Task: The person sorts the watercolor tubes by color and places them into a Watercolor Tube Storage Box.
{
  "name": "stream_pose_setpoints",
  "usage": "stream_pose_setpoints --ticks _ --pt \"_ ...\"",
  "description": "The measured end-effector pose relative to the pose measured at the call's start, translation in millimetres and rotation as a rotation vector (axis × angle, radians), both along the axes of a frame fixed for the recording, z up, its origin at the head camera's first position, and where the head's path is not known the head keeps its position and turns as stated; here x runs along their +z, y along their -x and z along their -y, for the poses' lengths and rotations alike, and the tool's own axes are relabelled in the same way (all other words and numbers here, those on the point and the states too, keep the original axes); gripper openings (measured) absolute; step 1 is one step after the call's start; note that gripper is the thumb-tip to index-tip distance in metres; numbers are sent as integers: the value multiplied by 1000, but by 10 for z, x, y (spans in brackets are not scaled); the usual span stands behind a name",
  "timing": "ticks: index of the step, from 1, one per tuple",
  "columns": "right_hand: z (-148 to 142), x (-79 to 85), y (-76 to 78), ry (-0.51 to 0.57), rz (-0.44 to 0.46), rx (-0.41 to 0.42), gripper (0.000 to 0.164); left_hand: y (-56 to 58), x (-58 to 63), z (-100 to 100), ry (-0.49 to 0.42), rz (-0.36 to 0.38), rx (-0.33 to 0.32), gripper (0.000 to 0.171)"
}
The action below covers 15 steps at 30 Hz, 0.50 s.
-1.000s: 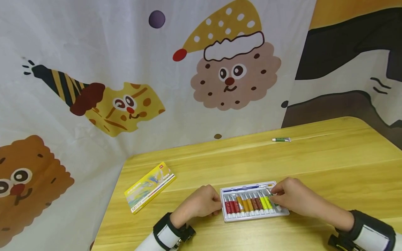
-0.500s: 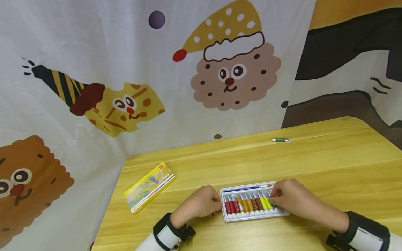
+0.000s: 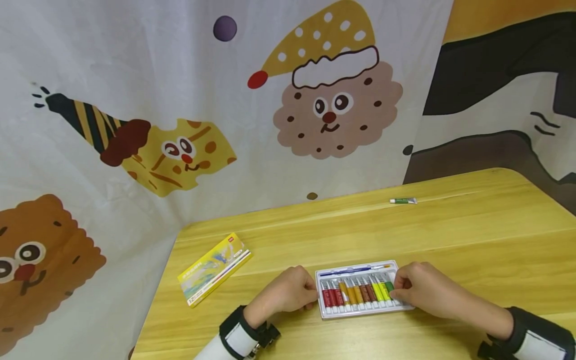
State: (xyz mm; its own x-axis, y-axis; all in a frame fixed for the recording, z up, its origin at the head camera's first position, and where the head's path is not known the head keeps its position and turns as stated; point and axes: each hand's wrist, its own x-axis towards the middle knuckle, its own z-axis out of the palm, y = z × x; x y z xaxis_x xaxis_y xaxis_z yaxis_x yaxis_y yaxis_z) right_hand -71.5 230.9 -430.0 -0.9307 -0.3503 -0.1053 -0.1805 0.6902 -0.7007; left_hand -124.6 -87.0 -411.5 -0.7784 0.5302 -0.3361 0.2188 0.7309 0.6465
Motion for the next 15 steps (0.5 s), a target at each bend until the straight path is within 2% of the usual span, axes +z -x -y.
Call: stream_pose_setpoints --ticks 9,15 --pt "10 -39 5 11 4 -9 21 17 -54 9 8 -7 -4 36" --pt "30 -24 -11 5 -8 -9 21 14 -46 -2 1 -6 -8 36"
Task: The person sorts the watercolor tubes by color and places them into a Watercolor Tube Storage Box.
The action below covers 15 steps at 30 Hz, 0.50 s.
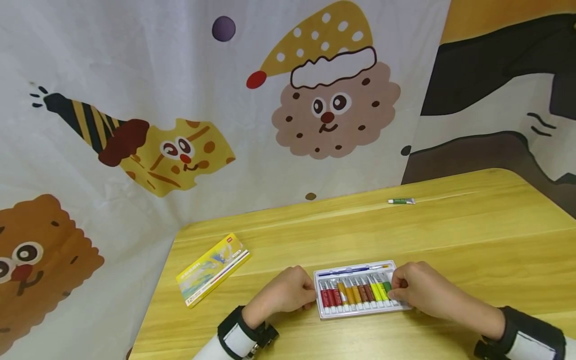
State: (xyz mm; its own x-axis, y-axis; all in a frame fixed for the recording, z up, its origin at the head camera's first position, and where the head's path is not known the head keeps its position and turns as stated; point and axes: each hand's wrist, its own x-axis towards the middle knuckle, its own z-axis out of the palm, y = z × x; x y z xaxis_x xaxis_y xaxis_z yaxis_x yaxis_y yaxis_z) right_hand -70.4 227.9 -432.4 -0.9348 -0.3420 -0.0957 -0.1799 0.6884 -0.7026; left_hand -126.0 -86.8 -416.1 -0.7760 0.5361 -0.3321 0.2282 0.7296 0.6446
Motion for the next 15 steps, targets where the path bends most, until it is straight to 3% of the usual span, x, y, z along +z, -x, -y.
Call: stream_pose_setpoints --ticks 15 --pt "12 19 -6 6 13 15 22 -13 36 6 -1 0 2 35"
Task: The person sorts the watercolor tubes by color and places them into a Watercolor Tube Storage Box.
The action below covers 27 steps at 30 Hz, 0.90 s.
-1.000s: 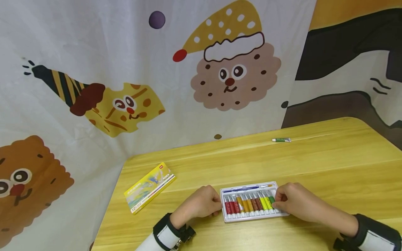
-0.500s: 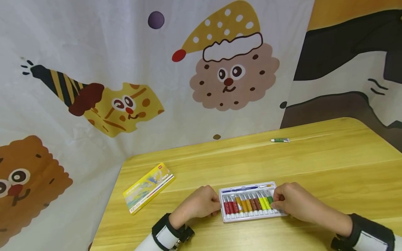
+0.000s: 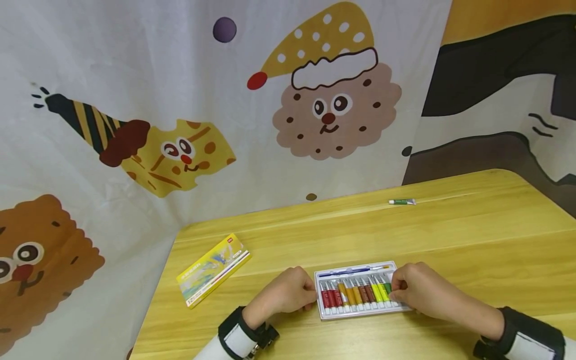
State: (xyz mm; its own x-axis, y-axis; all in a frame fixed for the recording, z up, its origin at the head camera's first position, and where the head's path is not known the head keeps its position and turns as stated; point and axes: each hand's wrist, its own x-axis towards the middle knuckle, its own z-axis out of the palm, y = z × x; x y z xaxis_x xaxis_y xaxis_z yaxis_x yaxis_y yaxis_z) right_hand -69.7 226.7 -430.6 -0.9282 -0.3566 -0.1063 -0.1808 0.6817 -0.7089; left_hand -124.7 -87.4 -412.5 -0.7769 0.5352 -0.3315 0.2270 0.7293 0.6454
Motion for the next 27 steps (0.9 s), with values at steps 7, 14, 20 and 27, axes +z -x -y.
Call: stream_pose_setpoints --ticks 7,14,20,27 --pt "1 -2 -2 9 2 -17 21 -3 -15 3 1 5 4 35" --pt "-4 -19 7 1 -7 -13 22 3 -14 1 -4 12 10 36" --pt "-4 -16 11 -13 -18 -2 21 4 -18 4 0 6 7 36" --pt "-37 105 63 -88 -156 -16 13 14 -21 -1 10 3 3 36"
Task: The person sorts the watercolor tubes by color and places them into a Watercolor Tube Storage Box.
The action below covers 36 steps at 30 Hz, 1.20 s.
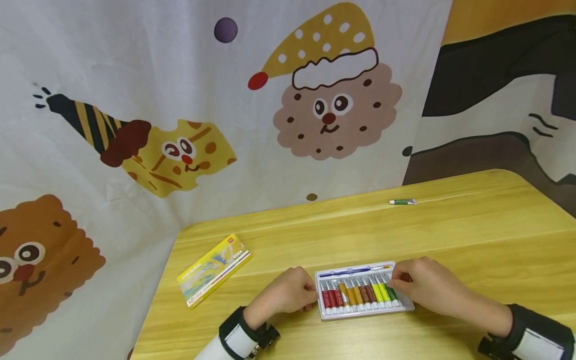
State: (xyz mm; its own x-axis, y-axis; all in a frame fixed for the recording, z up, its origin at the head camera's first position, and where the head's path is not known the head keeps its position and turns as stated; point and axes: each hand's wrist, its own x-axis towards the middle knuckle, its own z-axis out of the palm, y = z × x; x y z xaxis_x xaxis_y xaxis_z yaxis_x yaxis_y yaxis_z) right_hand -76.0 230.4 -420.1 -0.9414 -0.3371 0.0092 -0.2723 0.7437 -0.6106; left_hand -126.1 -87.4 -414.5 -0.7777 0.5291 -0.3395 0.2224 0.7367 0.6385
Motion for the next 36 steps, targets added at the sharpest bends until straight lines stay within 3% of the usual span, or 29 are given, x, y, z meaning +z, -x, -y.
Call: stream_pose_setpoints --ticks 7,13,18,22,28,36 --pt "-159 148 235 -83 -218 -95 7 -16 10 -5 -2 0 2 35" --pt "-352 177 514 -133 -342 -104 36 -19 7 5 1 -6 6 34" --pt "-530 91 834 -197 -340 -54 64 -13 5 4 5 -5 8 34" --pt "-674 -26 1116 -303 -271 -51 77 -18 26 -9 0 0 8 34" --pt "-825 -131 1444 -384 -204 -75 62 -22 42 -13 -2 11 4 36" --pt "-895 -219 1644 -417 -219 -71 29 -11 34 -3 18 -1 12 36"
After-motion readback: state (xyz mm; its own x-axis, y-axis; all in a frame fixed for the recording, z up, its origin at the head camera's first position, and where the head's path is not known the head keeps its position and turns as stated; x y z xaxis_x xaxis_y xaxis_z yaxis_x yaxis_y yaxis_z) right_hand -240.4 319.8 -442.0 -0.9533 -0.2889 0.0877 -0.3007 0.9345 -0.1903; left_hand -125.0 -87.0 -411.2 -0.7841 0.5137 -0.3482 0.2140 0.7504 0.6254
